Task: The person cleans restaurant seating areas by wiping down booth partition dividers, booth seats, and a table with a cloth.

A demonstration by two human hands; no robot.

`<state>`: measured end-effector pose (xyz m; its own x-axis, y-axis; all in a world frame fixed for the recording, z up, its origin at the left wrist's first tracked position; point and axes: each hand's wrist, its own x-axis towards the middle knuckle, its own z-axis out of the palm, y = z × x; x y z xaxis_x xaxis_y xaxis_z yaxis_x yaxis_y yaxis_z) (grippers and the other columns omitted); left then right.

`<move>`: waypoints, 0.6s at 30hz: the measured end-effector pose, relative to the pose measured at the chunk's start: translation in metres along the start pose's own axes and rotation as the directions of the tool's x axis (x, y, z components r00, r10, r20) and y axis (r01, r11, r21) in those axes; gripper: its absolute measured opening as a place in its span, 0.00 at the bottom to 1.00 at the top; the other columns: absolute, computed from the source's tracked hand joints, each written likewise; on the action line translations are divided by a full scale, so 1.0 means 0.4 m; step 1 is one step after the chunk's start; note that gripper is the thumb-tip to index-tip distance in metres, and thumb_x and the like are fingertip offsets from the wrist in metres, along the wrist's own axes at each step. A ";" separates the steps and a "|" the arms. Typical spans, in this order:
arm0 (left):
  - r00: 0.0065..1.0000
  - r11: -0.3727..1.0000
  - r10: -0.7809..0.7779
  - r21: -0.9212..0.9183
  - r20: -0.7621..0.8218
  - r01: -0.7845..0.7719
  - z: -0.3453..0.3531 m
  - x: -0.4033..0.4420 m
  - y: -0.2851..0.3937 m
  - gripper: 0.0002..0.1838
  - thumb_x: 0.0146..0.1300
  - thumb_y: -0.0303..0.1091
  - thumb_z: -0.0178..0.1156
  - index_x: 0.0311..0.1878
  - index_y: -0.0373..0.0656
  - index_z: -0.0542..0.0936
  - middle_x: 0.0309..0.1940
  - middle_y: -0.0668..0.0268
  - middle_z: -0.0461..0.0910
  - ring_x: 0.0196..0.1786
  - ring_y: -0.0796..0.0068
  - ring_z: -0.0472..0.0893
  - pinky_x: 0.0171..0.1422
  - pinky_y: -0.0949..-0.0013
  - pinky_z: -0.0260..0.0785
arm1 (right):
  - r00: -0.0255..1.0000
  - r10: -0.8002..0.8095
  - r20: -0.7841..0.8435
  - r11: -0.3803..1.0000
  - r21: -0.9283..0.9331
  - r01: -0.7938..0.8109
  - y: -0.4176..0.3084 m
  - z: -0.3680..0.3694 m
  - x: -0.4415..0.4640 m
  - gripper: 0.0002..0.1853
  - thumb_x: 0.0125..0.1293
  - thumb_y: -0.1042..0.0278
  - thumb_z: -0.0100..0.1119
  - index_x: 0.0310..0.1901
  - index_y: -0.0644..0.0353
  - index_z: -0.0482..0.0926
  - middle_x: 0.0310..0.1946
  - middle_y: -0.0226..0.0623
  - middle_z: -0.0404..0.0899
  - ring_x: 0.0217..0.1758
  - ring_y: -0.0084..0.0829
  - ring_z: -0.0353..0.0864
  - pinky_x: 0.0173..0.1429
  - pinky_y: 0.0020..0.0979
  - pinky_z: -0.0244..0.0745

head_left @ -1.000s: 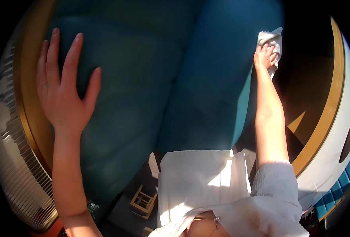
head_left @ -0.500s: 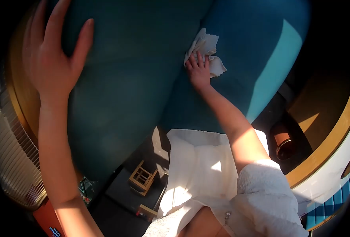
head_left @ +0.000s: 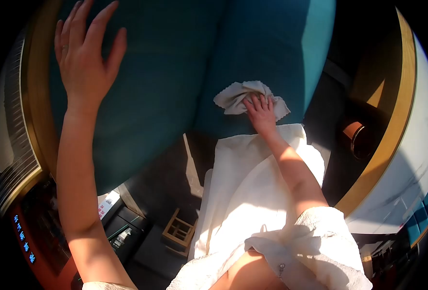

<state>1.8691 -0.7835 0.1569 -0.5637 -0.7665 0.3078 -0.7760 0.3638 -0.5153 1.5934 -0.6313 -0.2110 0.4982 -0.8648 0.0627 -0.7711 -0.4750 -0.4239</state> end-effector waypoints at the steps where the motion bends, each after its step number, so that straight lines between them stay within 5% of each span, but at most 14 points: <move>1: 1.000 1.000 0.002 -0.005 -0.011 -0.002 -0.049 -0.042 0.002 0.23 0.58 0.41 0.59 0.58 0.53 0.73 0.60 0.57 0.67 0.62 0.56 0.67 0.61 0.58 0.63 | 0.984 0.134 -0.119 0.978 -0.144 -0.151 0.086 -0.020 0.024 0.25 0.58 0.58 0.56 0.59 0.41 0.68 0.60 0.35 0.64 0.64 0.44 0.61 0.67 0.52 0.51; 3: 0.988 0.992 -0.127 0.015 0.087 0.126 -0.110 -0.102 -0.001 0.24 0.60 0.40 0.59 0.60 0.51 0.71 0.61 0.56 0.66 0.64 0.54 0.65 0.62 0.60 0.62 | 0.861 0.417 -0.292 0.821 -0.284 -0.494 0.249 -0.043 0.070 0.24 0.63 0.55 0.50 0.62 0.38 0.65 0.62 0.36 0.62 0.67 0.47 0.55 0.65 0.54 0.51; 5: 0.983 0.989 -0.147 -0.017 0.111 0.150 -0.119 -0.147 -0.009 0.24 0.60 0.41 0.59 0.60 0.52 0.71 0.62 0.55 0.65 0.64 0.53 0.65 0.62 0.60 0.62 | 0.678 0.610 -0.410 0.729 -0.044 -0.683 0.326 -0.038 0.126 0.22 0.65 0.54 0.46 0.61 0.38 0.65 0.63 0.38 0.62 0.68 0.50 0.53 0.65 0.57 0.50; 7: 0.977 0.985 -0.159 -0.047 0.139 0.167 -0.120 -0.169 -0.010 0.24 0.60 0.42 0.59 0.60 0.53 0.70 0.62 0.54 0.65 0.64 0.53 0.65 0.62 0.59 0.62 | 0.700 0.606 -0.378 0.681 -0.207 -0.702 0.250 -0.026 0.196 0.19 0.66 0.53 0.45 0.58 0.40 0.68 0.63 0.38 0.62 0.68 0.52 0.53 0.65 0.59 0.47; 10: 0.981 0.988 -0.149 0.050 0.127 0.144 -0.101 -0.166 -0.011 0.25 0.59 0.43 0.59 0.61 0.55 0.70 0.62 0.53 0.65 0.63 0.53 0.66 0.62 0.58 0.63 | 0.960 0.204 -0.190 0.971 -0.085 -0.223 -0.033 0.084 0.212 0.16 0.64 0.59 0.47 0.53 0.42 0.73 0.62 0.36 0.63 0.67 0.52 0.54 0.66 0.60 0.45; 14: 0.984 0.989 -0.146 0.000 0.104 0.147 -0.100 -0.180 -0.022 0.26 0.57 0.49 0.60 0.60 0.60 0.71 0.60 0.54 0.66 0.62 0.53 0.67 0.59 0.57 0.65 | 0.995 -0.078 0.054 0.992 0.103 0.073 -0.387 0.222 0.010 0.20 0.54 0.64 0.51 0.51 0.44 0.76 0.64 0.35 0.60 0.69 0.47 0.52 0.68 0.59 0.46; 18: 0.981 0.987 -0.150 0.078 0.121 0.142 -0.103 -0.183 -0.026 0.26 0.58 0.49 0.60 0.60 0.60 0.70 0.61 0.54 0.66 0.62 0.54 0.67 0.59 0.58 0.65 | 0.976 -0.172 0.130 0.977 0.147 0.153 -0.369 0.183 -0.165 0.22 0.54 0.65 0.52 0.54 0.44 0.74 0.63 0.35 0.61 0.70 0.45 0.52 0.69 0.55 0.47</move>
<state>1.9068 -0.7095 0.1727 -0.4024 -0.8707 0.2829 -0.8235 0.2092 -0.5274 1.7032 -0.4922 -0.2187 0.6707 -0.7416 0.0170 -0.6191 -0.5722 -0.5378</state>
